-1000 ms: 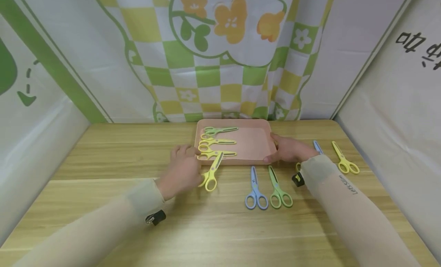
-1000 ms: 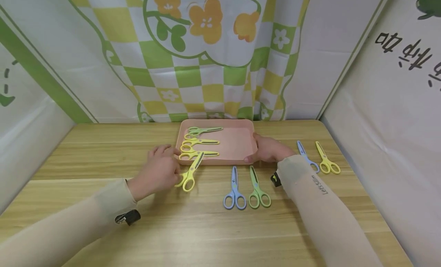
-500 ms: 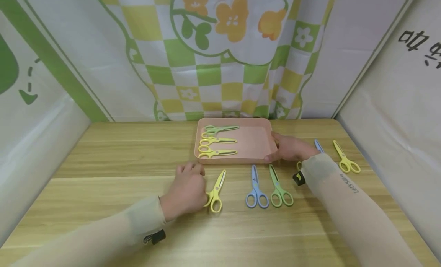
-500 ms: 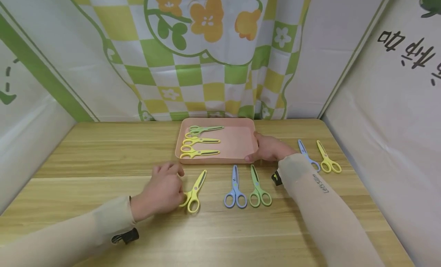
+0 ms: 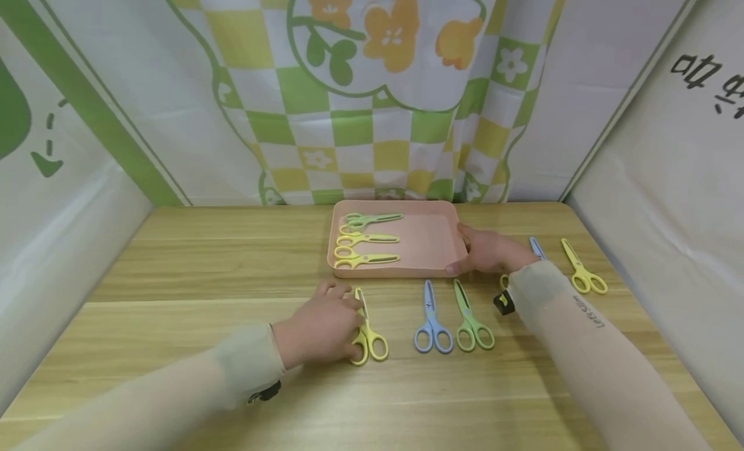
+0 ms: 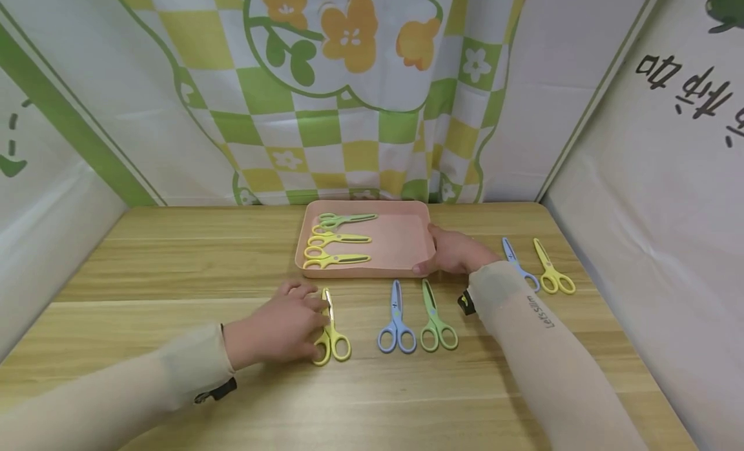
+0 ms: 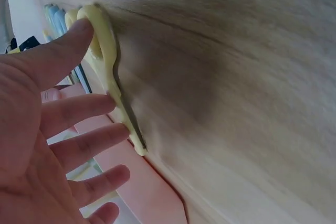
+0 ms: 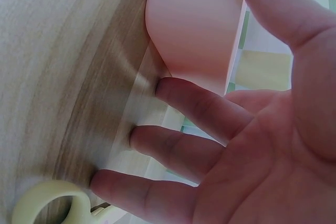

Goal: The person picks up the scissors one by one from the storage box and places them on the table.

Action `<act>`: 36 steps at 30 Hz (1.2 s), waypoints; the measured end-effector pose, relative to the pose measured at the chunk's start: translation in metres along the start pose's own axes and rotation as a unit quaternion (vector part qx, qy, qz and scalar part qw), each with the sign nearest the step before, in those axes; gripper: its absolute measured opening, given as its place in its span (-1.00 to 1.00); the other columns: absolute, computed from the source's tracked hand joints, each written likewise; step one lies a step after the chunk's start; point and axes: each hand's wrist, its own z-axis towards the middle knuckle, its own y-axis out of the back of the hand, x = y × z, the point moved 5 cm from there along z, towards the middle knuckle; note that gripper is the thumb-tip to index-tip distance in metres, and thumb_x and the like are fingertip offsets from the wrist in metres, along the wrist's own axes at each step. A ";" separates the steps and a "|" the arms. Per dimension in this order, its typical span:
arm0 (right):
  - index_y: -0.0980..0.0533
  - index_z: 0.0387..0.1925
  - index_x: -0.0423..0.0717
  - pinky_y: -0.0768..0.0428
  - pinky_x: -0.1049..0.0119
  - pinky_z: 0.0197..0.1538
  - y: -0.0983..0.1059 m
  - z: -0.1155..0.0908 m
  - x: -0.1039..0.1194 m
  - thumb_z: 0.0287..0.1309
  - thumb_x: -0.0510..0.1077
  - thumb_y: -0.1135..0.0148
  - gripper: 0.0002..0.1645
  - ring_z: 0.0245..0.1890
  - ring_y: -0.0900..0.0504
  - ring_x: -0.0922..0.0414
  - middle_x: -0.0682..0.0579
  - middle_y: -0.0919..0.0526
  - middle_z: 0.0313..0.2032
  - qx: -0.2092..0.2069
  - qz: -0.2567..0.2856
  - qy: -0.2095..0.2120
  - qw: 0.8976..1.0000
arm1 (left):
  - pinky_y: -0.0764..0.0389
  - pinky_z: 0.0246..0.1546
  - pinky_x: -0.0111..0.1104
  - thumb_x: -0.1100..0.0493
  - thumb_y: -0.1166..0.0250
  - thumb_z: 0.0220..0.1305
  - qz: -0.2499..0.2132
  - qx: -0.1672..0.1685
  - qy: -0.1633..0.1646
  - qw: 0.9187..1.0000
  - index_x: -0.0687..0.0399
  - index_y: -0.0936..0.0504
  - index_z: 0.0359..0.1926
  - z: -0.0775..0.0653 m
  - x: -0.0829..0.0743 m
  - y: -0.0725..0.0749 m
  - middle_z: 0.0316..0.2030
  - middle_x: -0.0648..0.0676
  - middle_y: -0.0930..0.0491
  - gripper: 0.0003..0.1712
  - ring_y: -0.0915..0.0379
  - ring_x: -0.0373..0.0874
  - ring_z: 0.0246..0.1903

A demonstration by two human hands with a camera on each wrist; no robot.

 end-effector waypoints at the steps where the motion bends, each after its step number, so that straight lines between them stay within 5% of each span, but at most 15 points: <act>1: 0.26 0.59 -0.11 0.00 -0.22 0.40 0.000 0.000 -0.001 -0.04 0.31 -0.51 0.50 0.45 0.01 -0.29 -0.34 -0.05 0.47 0.001 0.000 -0.001 1.000 | -0.19 0.21 0.14 -0.24 -0.43 0.02 0.000 0.001 0.000 1.000 -0.09 -0.71 -0.42 0.001 -0.001 -0.001 0.03 0.06 -0.63 -0.64 -0.36 0.21 0.18; 16: 0.24 0.59 -0.11 -0.02 -0.20 0.40 -0.001 0.002 -0.003 -0.05 0.33 -0.50 0.49 0.45 -0.02 -0.29 -0.33 -0.08 0.47 -0.009 -0.006 0.006 1.000 | -0.21 0.19 0.09 -0.11 -0.38 0.16 -0.009 0.002 -0.007 1.000 -0.03 -0.71 0.09 0.027 -0.005 -0.006 0.30 0.07 -0.46 -0.50 -0.19 0.24 0.33; 36: 0.24 0.58 -0.14 -0.03 -0.20 0.40 -0.001 0.002 -0.003 -0.04 0.28 -0.52 0.48 0.44 -0.04 -0.28 -0.34 -0.08 0.46 -0.010 0.003 0.016 1.000 | -0.25 0.19 0.07 -0.07 -0.40 0.17 -0.007 0.017 -0.010 1.000 -0.02 -0.72 0.06 0.032 -0.012 -0.002 0.27 0.09 -0.48 -0.55 -0.19 0.28 0.33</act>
